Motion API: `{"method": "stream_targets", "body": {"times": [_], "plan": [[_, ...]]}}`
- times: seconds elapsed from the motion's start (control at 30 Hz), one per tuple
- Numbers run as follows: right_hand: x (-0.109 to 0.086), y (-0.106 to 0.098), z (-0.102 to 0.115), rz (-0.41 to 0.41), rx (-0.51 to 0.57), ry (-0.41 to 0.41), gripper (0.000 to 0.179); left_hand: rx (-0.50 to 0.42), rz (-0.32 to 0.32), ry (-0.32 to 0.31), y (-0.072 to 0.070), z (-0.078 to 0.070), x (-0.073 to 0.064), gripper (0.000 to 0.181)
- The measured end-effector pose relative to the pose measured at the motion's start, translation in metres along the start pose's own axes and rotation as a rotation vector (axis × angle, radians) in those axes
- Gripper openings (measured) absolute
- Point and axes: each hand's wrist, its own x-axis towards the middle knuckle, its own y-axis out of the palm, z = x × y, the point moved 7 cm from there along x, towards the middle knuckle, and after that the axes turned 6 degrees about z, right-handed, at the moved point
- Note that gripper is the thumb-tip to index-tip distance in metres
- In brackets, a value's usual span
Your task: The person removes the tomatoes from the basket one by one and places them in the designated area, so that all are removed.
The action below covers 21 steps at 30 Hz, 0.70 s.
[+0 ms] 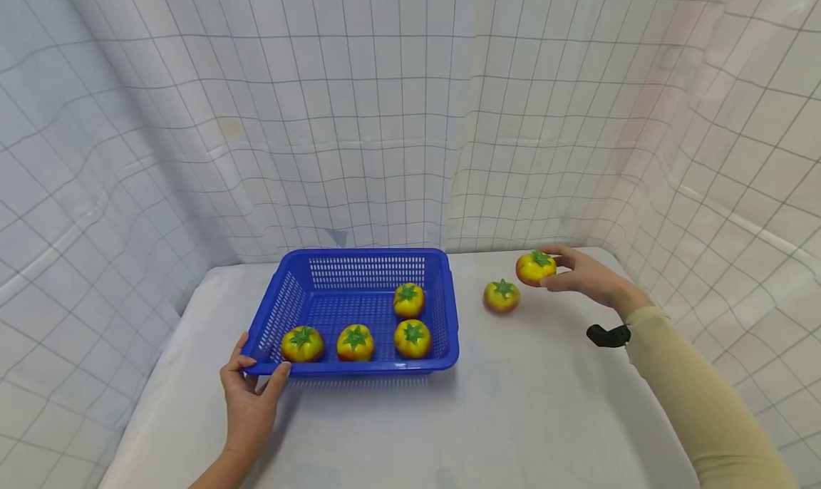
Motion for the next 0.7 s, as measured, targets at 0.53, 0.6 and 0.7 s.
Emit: {"method": "stream_targets", "body": {"times": [0.53, 0.6, 0.7], "plan": [[-0.003, -0.006, -0.053, -0.014, 0.099, 0.086, 0.080, -0.013, 0.007, 0.012, 0.000, 0.001, 0.002, 0.046], [-0.003, -0.006, -0.060, -0.014, 0.113, 0.097, 0.081, -0.004, 0.010, 0.009, 0.001, 0.000, 0.002, 0.046], [-0.003, -0.005, -0.068, -0.011, 0.126, 0.106, 0.081, 0.009, 0.012, 0.005, 0.000, 0.000, 0.002, 0.046]]}}
